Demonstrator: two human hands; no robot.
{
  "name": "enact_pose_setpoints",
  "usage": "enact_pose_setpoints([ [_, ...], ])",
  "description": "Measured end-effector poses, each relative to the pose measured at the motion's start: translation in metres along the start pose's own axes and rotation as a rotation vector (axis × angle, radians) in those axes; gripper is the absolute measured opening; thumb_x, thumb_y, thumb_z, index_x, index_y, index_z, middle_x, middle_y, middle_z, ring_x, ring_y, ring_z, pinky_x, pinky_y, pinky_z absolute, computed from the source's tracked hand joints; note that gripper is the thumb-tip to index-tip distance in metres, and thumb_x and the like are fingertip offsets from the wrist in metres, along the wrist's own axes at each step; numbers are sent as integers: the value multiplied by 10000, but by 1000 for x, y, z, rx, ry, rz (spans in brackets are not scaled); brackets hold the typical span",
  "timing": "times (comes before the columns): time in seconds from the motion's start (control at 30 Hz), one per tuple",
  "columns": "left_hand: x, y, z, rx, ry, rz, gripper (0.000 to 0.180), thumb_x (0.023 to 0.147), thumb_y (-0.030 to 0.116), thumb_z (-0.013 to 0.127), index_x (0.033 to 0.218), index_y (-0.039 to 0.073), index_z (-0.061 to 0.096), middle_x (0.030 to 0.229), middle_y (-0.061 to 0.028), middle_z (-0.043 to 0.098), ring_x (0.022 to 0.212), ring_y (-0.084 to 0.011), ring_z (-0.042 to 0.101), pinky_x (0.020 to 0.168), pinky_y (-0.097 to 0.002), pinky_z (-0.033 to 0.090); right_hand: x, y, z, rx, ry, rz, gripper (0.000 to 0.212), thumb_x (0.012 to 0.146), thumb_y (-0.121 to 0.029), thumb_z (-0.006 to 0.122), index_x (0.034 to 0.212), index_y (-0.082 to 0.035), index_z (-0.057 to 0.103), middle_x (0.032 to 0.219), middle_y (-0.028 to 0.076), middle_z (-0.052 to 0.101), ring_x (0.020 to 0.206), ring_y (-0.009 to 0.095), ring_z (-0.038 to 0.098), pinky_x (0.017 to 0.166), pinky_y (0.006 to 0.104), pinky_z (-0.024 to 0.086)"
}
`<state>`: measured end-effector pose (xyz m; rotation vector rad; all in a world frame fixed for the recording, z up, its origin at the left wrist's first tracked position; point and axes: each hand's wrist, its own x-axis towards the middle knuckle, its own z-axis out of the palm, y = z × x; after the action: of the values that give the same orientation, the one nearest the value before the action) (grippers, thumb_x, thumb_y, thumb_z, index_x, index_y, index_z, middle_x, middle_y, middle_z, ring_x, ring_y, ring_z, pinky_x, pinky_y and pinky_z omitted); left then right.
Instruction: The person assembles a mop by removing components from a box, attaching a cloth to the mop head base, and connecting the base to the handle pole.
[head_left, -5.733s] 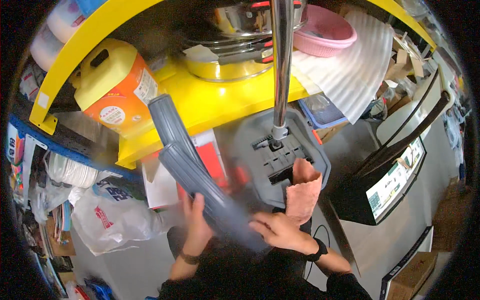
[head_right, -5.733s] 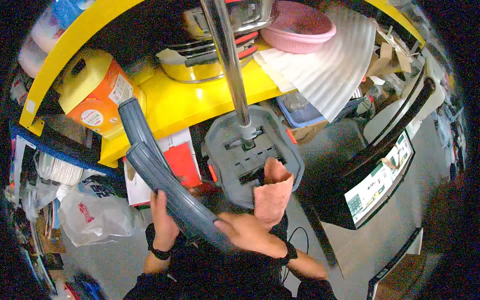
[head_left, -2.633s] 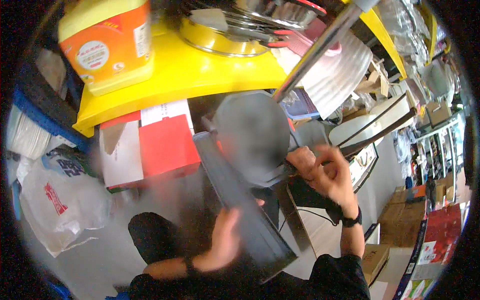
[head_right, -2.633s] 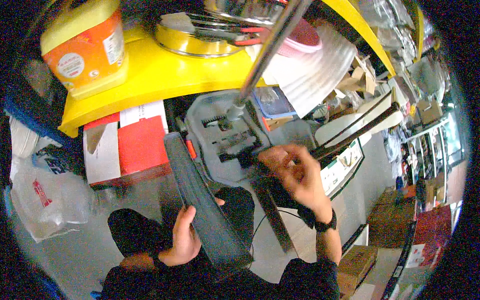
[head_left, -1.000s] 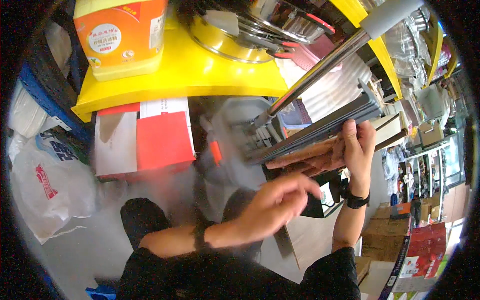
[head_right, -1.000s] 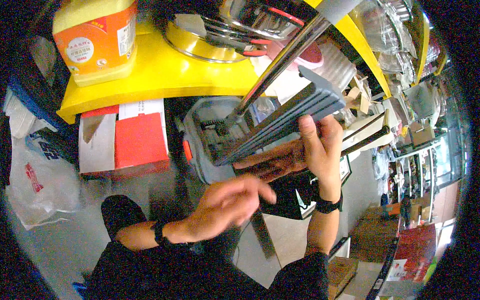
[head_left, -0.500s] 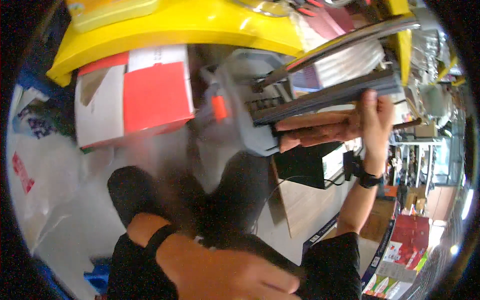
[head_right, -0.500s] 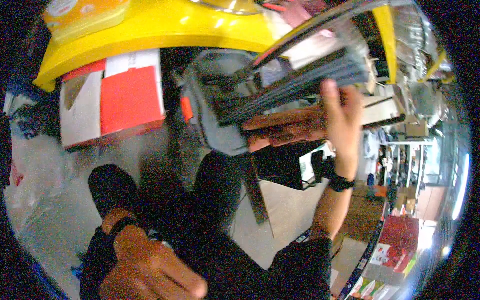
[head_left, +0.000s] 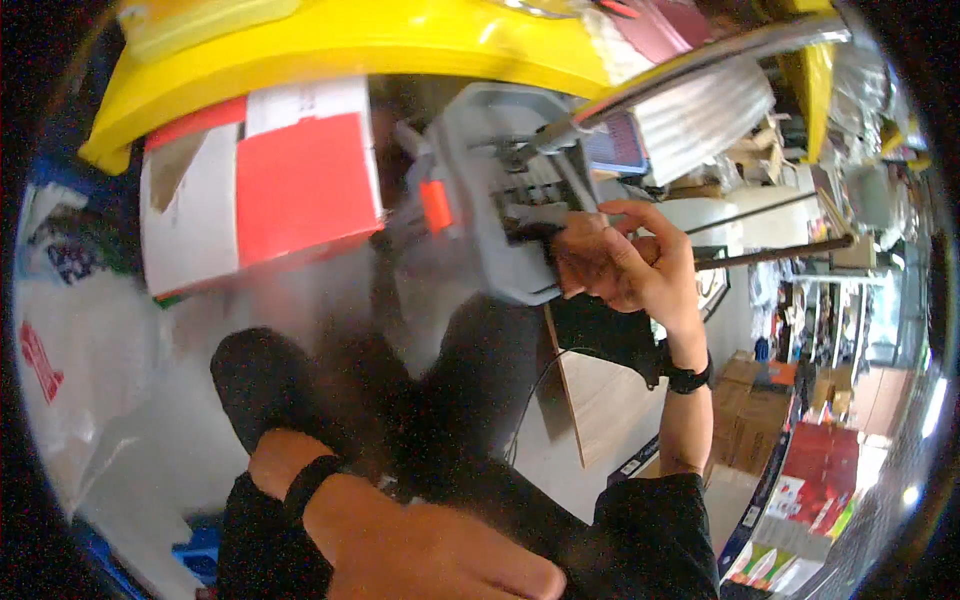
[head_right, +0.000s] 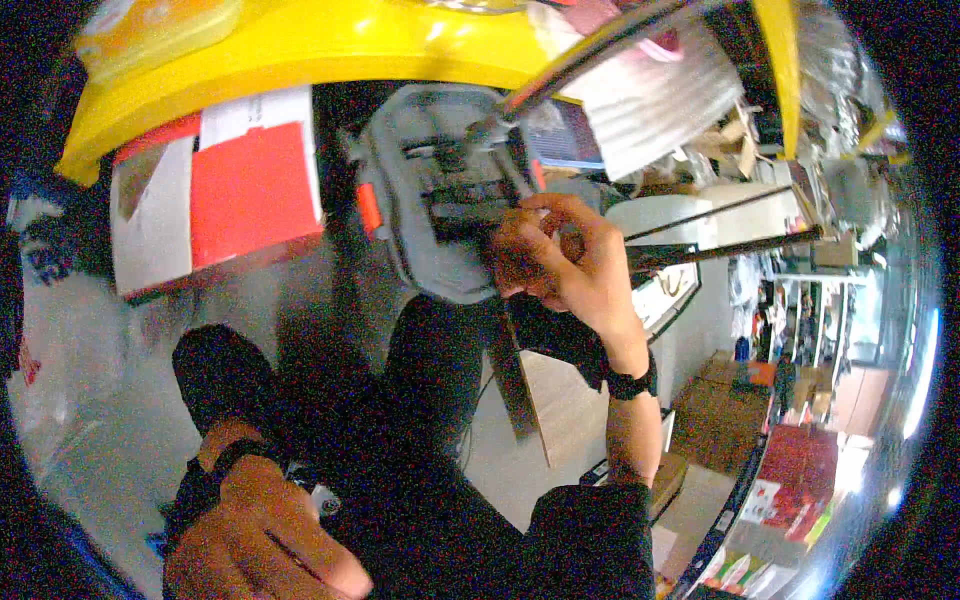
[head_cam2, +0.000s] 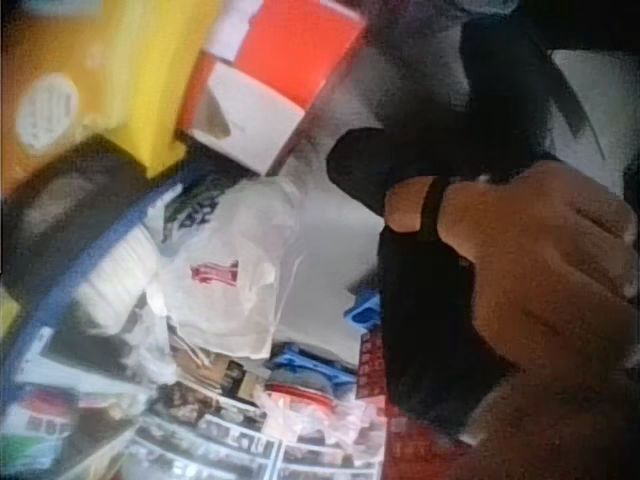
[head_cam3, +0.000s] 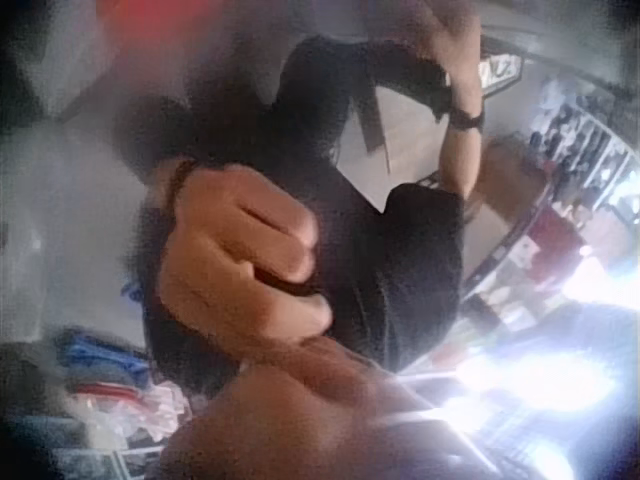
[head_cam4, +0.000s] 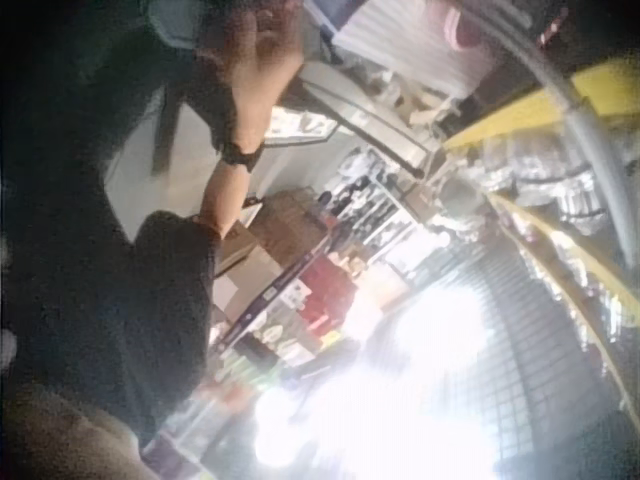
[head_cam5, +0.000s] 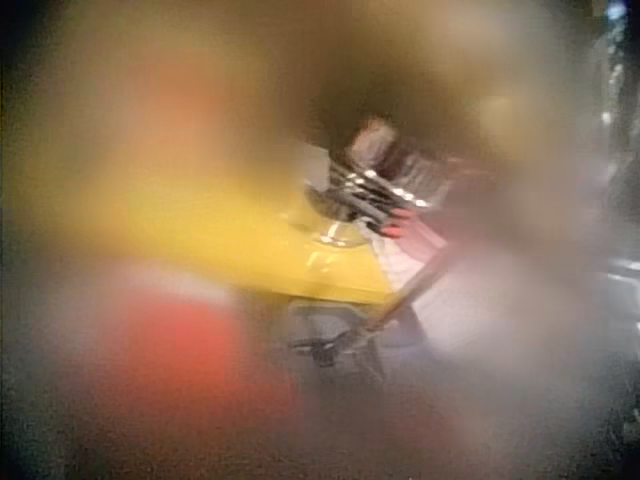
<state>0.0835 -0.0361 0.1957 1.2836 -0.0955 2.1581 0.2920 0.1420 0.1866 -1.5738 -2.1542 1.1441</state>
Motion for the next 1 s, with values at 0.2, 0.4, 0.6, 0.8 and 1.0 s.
enact_pose_setpoints([
  [0.2, -11, -20, 10, 81, 109, 59, 147, 734, 165, 799, 879, 154, 775, 793, 8, 617, 499, -76, 427, 422, -226, 311, -38, 8, -17, 77, 253, -132, 152, 927, -106, 576, 987, 10, 655, 960, 74, 671, 891, 120, 598, 814, 260, 464],
  [0.4, -22, -29, 3, 141, -24, 65, 137, 820, 163, 703, 947, 125, 740, 864, -34, 653, 589, -145, 522, 488, -253, 384, -101, -1, -17, 305, 374, -343, 416, 928, -419, 600, 793, -26, 588, 755, 100, 620, 674, 160, 532, 625, 295, 416],
  [0.6, -46, -42, -26, 361, -23, -322, 218, 783, 200, 719, 946, 59, 683, 879, -55, 654, 708, -212, 595, 584, -287, 458, -101, 0, -12, 534, 317, -495, 420, 893, -408, 679, 789, -18, 563, 782, 52, 452, 542, 69, 377, 476, 225, 329],
  [0.8, -36, -84, 14, 900, -476, -599, 508, 673, 277, 858, 1050, 53, 602, 943, -102, 657, 849, -268, 664, 719, -405, 546, -107, -17, -19, 726, 255, -665, 262, 898, -272, 701, 831, -60, 563, 851, 52, 434, 578, 61, 372, 498, 237, 331],
  [1.0, -31, -82, 1, 1031, -400, -622, 184, 765, 10, 718, 913, 52, 618, 826, -107, 663, 746, -279, 671, 668, -362, 537, -102, -19, -20, 829, 385, -625, 182, 931, -195, 643, 872, -75, 520, 893, 45, 430, 704, 91, 403, 591, 258, 357],
])
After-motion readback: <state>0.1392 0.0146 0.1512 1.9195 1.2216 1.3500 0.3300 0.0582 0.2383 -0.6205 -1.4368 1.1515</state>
